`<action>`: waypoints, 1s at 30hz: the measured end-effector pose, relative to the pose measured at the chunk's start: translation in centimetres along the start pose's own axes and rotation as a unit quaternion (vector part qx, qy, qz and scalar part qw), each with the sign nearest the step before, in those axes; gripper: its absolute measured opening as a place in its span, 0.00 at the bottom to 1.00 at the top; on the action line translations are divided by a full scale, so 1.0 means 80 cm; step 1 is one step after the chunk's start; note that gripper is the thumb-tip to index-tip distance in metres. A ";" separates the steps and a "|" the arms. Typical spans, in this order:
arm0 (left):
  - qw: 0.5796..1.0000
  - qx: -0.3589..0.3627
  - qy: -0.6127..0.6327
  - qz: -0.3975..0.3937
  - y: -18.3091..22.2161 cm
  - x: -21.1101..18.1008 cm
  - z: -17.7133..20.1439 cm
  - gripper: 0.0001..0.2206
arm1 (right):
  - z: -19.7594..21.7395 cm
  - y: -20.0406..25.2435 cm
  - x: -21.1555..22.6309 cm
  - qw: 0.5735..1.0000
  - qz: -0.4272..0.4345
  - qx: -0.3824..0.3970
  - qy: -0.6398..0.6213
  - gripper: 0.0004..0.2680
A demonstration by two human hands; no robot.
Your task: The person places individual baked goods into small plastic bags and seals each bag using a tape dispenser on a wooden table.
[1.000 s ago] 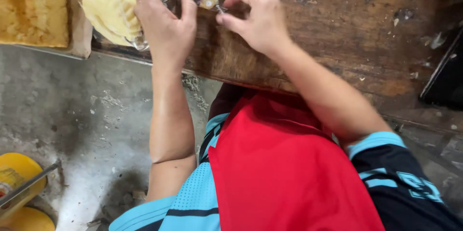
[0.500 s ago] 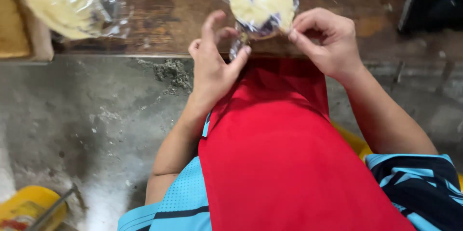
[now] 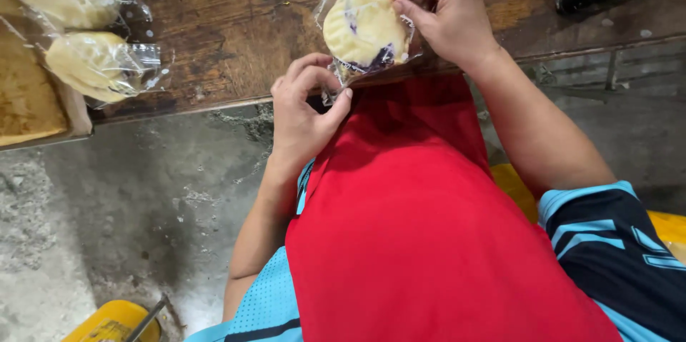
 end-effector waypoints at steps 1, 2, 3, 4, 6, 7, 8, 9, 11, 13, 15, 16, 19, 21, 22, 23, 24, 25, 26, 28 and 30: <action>0.998 -0.006 0.052 0.033 0.002 0.008 -0.001 0.09 | -0.002 -0.004 0.003 1.000 0.015 0.006 0.006 0.04; 0.992 -0.012 0.107 0.066 0.006 0.016 -0.004 0.10 | -0.003 -0.006 0.005 0.999 0.028 0.012 0.013 0.04; 0.988 -0.014 0.120 0.091 0.010 0.024 -0.007 0.12 | -0.004 -0.008 0.005 0.999 0.033 0.013 0.023 0.03; 0.984 -0.017 0.135 0.114 0.013 0.032 -0.011 0.14 | -0.005 -0.010 0.006 0.999 0.037 0.015 0.034 0.03; 0.975 -0.019 0.173 0.136 0.017 0.044 -0.018 0.18 | -0.006 -0.011 0.011 0.996 0.062 0.013 0.070 0.02; 0.971 -0.018 0.196 0.133 0.017 0.048 -0.019 0.20 | -0.006 -0.009 0.015 0.992 0.082 0.010 0.094 0.02; 0.967 -0.017 0.220 0.131 0.017 0.052 -0.020 0.22 | -0.007 -0.007 0.019 0.988 0.103 0.007 0.119 0.01; 0.961 -0.014 0.233 0.146 0.018 0.057 -0.022 0.23 | -0.006 -0.010 0.012 0.995 0.066 0.012 0.076 0.01; 0.950 -0.009 0.259 0.176 0.019 0.067 -0.024 0.24 | -0.002 -0.015 -0.002 1.000 -0.006 0.023 -0.010 0.01; 0.937 -0.005 0.292 0.193 0.019 0.070 -0.026 0.26 | 0.009 -0.006 -0.022 0.984 -0.121 0.050 -0.121 0.02; 0.930 -0.003 0.309 0.199 0.019 0.070 -0.022 0.28 | 0.038 0.021 -0.027 0.970 -0.178 0.056 -0.153 0.03; 0.931 -0.002 0.309 0.197 0.019 0.069 -0.019 0.28 | 0.064 0.045 -0.022 0.974 -0.178 0.050 -0.132 0.04; 0.924 -0.007 0.331 0.193 0.019 0.069 -0.009 0.29 | 0.123 0.120 -0.014 0.960 -0.235 0.143 0.047 0.03; 0.924 -0.014 0.350 0.155 0.021 0.059 -0.003 0.28 | 0.139 0.155 -0.010 0.946 -0.204 0.184 0.170 0.08; 0.927 -0.020 0.357 0.115 0.022 0.048 0.002 0.26 | 0.145 0.166 -0.007 0.937 -0.162 0.183 0.249 0.12; 0.928 -0.026 0.364 0.075 0.022 0.039 0.006 0.25 | 0.151 0.174 -0.005 0.920 -0.119 0.181 0.326 0.16; 0.931 -0.027 0.360 0.046 0.023 0.032 0.008 0.24 | 0.160 0.182 -0.021 0.924 -0.200 0.159 0.285 0.12; 0.934 -0.027 0.356 0.016 0.024 0.023 0.006 0.24 | 0.163 0.192 -0.036 0.919 -0.280 0.136 0.241 0.07; 0.937 -0.026 0.349 -0.014 0.026 0.014 0.005 0.24 | 0.164 0.200 -0.051 0.908 -0.356 0.112 0.192 0.04; 0.921 -0.065 0.384 0.021 0.028 0.018 -0.005 0.29 | 0.146 0.171 -0.043 0.944 -0.277 0.066 0.167 0.06; 0.910 -0.083 0.400 0.067 0.029 0.025 -0.012 0.31 | 0.109 0.128 -0.028 0.974 -0.193 0.052 0.109 0.12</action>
Point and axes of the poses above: each hand's wrist, its own y-axis away from the middle knuckle, its own z-axis out of the back of the hand, x = y × z, the point moved 8 cm from there along -y, towards the middle knuckle, and after that the axes turned 9 degrees about -z, right-handed, at the moved point
